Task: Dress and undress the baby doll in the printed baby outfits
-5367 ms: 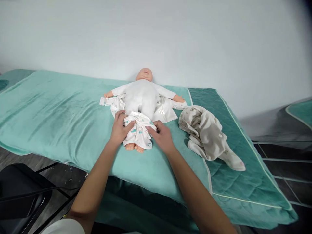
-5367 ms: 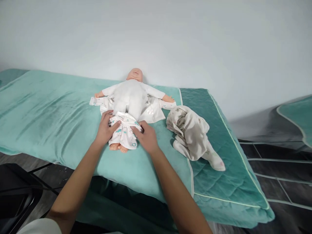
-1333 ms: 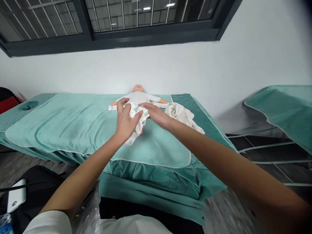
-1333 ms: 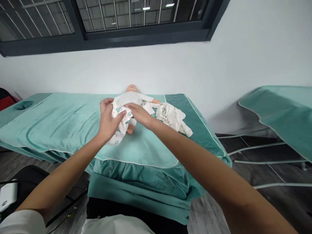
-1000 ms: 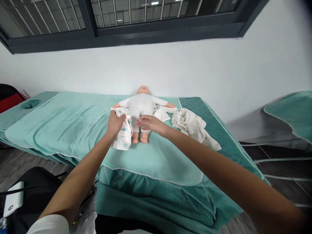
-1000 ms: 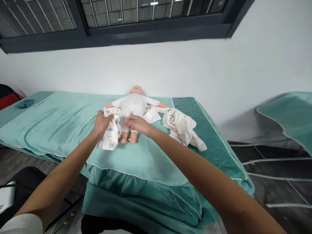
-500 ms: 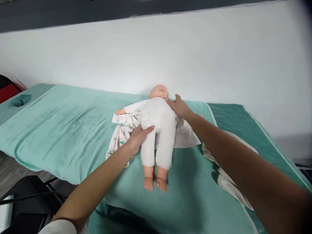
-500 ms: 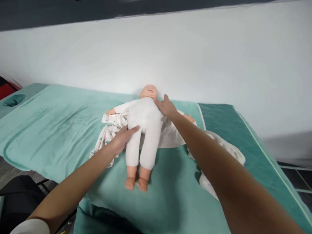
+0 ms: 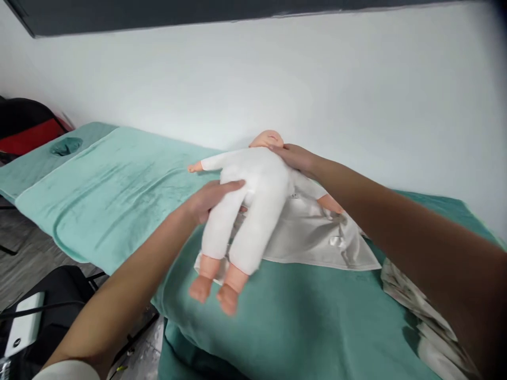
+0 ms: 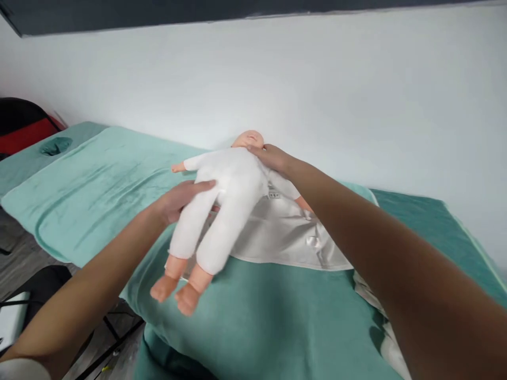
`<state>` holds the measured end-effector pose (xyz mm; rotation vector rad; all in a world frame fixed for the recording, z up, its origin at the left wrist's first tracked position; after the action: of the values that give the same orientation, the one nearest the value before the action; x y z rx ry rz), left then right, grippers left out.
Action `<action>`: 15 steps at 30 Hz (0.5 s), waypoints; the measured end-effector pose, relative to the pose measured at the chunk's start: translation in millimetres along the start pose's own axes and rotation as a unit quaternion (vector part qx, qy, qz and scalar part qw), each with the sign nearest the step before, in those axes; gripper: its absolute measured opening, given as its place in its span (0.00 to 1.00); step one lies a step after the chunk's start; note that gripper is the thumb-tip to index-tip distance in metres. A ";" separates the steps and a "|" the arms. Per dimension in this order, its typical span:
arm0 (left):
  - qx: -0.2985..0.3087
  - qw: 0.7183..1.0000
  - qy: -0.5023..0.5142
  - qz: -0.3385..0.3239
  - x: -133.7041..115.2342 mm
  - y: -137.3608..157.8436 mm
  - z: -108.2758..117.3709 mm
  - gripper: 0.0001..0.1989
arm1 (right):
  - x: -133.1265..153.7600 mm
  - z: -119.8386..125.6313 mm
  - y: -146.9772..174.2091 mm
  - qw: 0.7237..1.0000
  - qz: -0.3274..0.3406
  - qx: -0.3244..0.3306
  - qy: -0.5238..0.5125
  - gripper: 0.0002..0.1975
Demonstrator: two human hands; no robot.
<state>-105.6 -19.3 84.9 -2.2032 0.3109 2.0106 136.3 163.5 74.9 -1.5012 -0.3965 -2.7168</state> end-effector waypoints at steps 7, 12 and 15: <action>-0.071 0.996 -0.038 -0.024 0.9 16.0 126.8 0.19 | 80.9 -110.4 -28.5 0.998 0.031 0.052 -0.029 0.27; -0.123 0.992 -0.028 0.006 18.6 14.9 185.5 0.22 | 106.6 -165.2 -59.2 0.993 0.092 0.077 -0.013 0.26; -0.149 0.987 -0.035 0.056 27.0 14.9 199.0 0.26 | 110.0 -180.3 -69.4 0.994 0.077 0.072 0.022 0.30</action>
<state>-299.1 13.1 39.5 -2.3228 0.1349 2.3233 -82.1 202.1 60.4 -1.3717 -0.4443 -2.5398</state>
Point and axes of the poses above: each hand's wrist, its own y-axis away from the middle knuckle, its own z-axis out of the back of the hand, x = y × z, the point moved 1 cm from there along -y, towards the middle knuckle, and after that the axes turned 12 degrees about -z, right-handed, at the moved point
